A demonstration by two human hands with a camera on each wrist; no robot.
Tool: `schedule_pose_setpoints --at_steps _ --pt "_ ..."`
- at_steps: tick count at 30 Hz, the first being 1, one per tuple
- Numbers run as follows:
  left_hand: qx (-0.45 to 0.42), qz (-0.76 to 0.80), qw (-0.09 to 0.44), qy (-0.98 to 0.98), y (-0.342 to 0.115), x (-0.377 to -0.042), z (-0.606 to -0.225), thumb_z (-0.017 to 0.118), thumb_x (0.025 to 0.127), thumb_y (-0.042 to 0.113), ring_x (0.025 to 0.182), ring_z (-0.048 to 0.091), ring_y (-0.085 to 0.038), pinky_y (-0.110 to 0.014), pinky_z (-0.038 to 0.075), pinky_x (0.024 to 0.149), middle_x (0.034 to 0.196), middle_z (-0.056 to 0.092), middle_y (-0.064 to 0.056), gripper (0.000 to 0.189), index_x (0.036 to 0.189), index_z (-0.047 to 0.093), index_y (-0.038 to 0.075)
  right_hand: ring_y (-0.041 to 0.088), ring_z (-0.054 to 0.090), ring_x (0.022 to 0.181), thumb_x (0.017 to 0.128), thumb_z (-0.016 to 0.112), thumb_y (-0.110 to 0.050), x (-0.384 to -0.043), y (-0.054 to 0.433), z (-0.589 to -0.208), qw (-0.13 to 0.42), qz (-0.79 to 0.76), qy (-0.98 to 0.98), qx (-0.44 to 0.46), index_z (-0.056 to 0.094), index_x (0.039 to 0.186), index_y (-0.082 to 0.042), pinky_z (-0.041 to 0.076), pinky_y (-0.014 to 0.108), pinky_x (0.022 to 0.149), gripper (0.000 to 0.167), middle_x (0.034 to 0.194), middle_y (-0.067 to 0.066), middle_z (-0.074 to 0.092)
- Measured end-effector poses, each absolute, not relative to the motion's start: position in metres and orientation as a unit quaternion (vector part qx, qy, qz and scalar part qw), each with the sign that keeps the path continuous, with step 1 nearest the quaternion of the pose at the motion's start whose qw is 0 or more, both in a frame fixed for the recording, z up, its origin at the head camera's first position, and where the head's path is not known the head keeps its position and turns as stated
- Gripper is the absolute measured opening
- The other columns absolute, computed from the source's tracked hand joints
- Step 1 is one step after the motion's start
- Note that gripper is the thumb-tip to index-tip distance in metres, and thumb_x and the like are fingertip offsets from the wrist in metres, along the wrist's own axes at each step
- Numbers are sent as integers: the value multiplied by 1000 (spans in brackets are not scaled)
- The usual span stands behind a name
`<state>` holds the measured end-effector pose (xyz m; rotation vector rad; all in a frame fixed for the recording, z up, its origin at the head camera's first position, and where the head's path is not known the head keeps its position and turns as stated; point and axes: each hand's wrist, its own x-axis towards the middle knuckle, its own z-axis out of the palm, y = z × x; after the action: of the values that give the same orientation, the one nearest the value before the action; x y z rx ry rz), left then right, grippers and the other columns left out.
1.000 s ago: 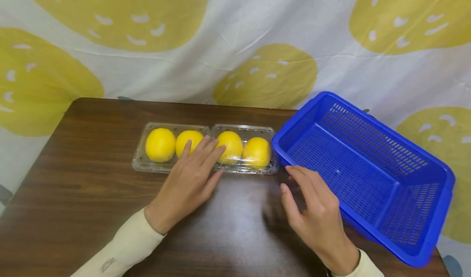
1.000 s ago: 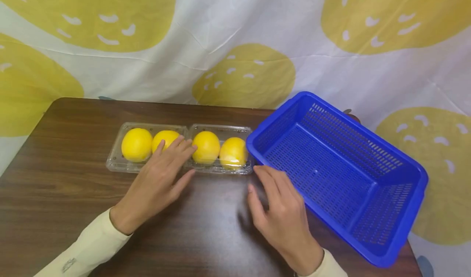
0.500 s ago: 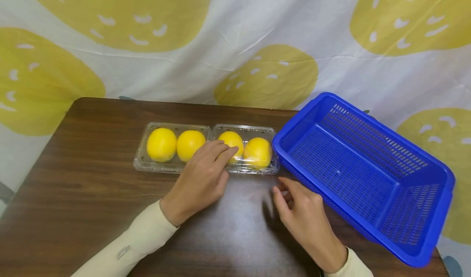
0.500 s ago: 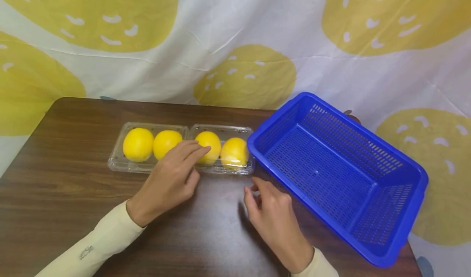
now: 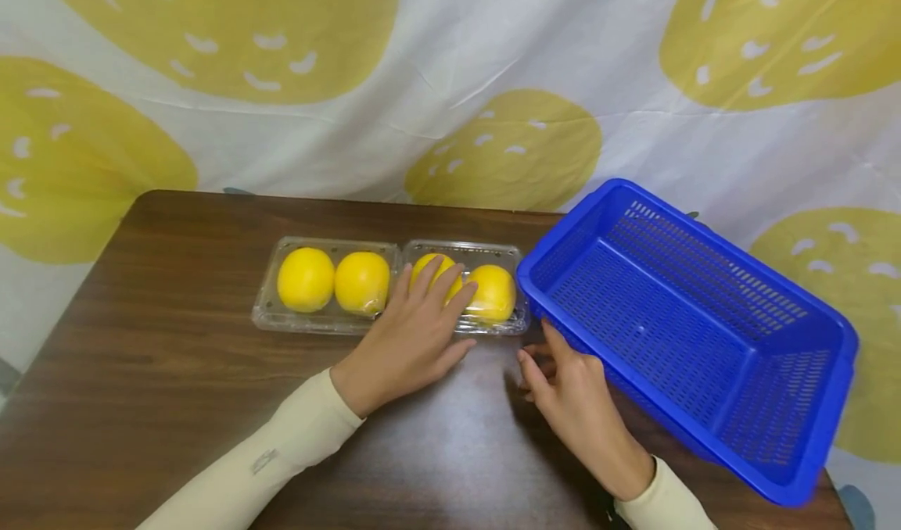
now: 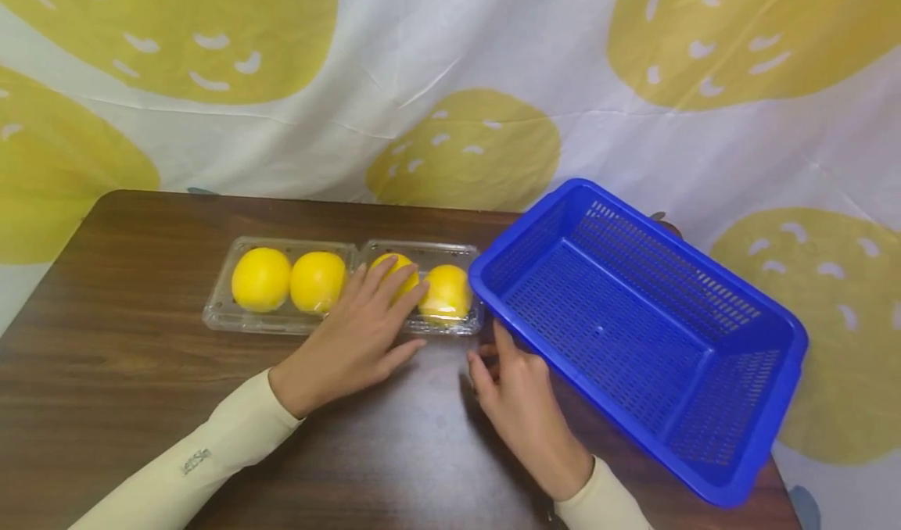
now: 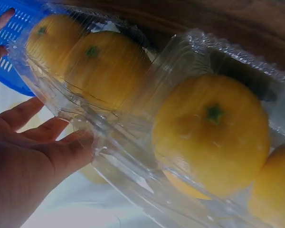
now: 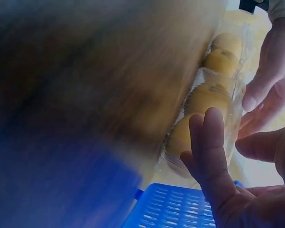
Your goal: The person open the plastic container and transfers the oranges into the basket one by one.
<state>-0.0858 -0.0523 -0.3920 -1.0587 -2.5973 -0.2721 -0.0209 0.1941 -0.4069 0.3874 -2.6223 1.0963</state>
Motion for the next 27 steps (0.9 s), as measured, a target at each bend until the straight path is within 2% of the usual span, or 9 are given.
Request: schedule_pose_setpoints --at_steps 5,8,12,17,27 --pt "-364 -62 142 -918 -45 -90 -389 75 102 55 157 39 -48 -81 31 123 166 49 -21 74 157 56 10 10 73 60 101 75 5 -27 195 -408 84 445 -883 122 54 151 7 61 22 50 54 105 22 81" --pt "-368 -62 129 -919 -41 -92 -388 74 103 55 158 37 -49 -80 30 124 168 47 -21 74 159 55 10 13 75 62 102 72 7 -30 194 -408 58 480 -868 114 53 152 8 64 28 52 54 106 23 81" --pt "-364 -55 105 -924 -36 -94 -389 72 104 54 160 33 -50 -81 27 125 172 41 -21 75 162 52 11 18 77 66 103 70 9 -32 192 -410 23 529 -842 101 42 162 8 66 35 54 65 107 27 79" --pt "-359 -38 112 -926 -33 -93 -392 74 104 50 159 35 -50 -83 28 123 171 43 -22 72 161 54 10 23 79 71 103 70 9 -34 188 -413 6 550 -829 101 32 170 3 68 38 59 77 108 29 79" --pt "-351 -24 136 -926 -29 -88 -394 70 107 50 157 41 -50 -80 33 123 169 47 -21 66 159 57 11 24 80 74 104 66 11 -36 185 -411 8 545 -835 76 32 169 4 68 38 61 74 111 29 78"
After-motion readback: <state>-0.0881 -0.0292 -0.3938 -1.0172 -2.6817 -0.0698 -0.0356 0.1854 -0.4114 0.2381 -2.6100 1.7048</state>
